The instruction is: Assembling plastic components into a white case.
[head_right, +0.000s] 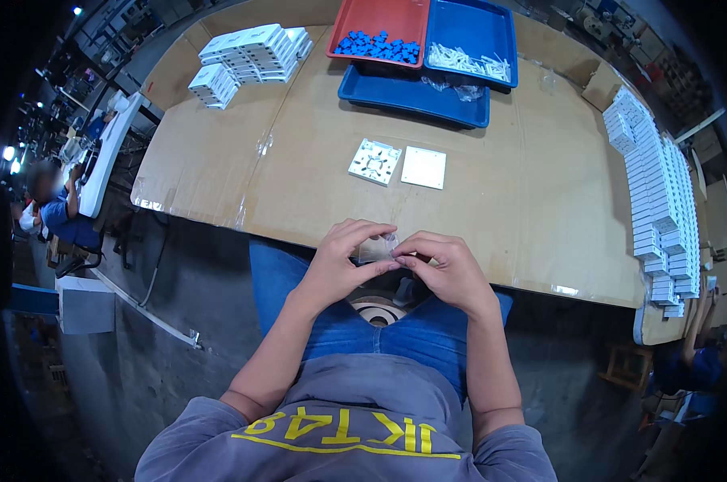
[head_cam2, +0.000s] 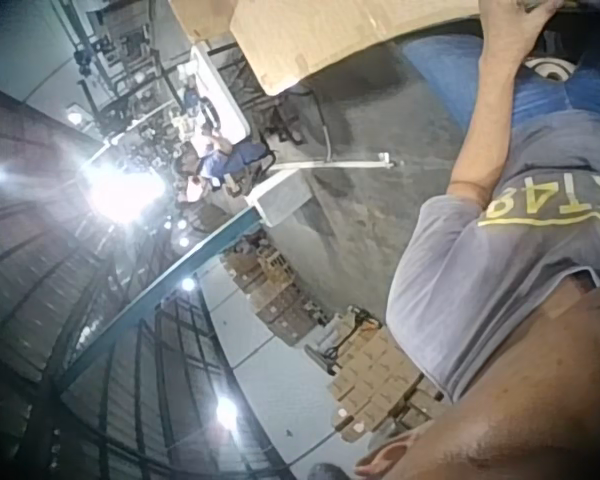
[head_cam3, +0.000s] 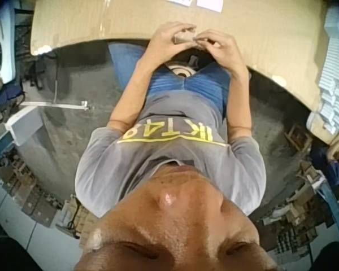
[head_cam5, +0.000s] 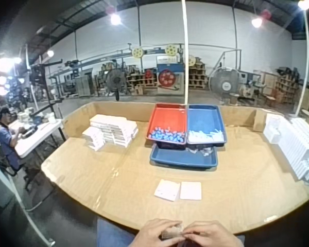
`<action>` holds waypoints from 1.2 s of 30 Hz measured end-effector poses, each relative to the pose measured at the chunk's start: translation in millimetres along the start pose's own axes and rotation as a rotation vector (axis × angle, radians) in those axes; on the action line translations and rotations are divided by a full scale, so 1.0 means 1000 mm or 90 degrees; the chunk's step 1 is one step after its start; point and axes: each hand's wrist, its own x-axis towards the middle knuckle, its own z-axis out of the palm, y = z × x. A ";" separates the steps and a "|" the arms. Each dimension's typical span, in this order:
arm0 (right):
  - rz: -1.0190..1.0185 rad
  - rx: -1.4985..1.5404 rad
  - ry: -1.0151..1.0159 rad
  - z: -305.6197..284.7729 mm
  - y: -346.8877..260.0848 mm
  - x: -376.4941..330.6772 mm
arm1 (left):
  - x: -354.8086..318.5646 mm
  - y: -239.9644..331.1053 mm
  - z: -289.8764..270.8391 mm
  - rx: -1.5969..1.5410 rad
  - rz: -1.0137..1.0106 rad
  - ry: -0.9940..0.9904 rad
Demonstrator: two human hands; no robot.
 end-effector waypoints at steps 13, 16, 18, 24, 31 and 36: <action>0.074 0.009 0.059 0.008 -0.003 -0.003 | 0.000 0.001 0.005 -0.091 -0.042 0.013; 0.073 0.015 0.047 0.007 -0.004 -0.002 | -0.001 0.000 0.005 -0.140 -0.095 -0.019; 0.032 0.002 0.031 0.005 0.001 0.000 | -0.001 0.001 0.005 -0.144 -0.095 -0.017; 0.072 0.219 0.138 0.031 0.024 0.004 | -0.002 0.000 0.009 -0.173 -0.073 0.023; 0.073 0.286 0.272 0.046 0.032 0.000 | -0.007 -0.016 0.008 -0.128 -0.092 0.008; 0.065 0.255 0.257 0.044 0.028 0.000 | -0.002 0.002 0.001 0.112 0.062 0.040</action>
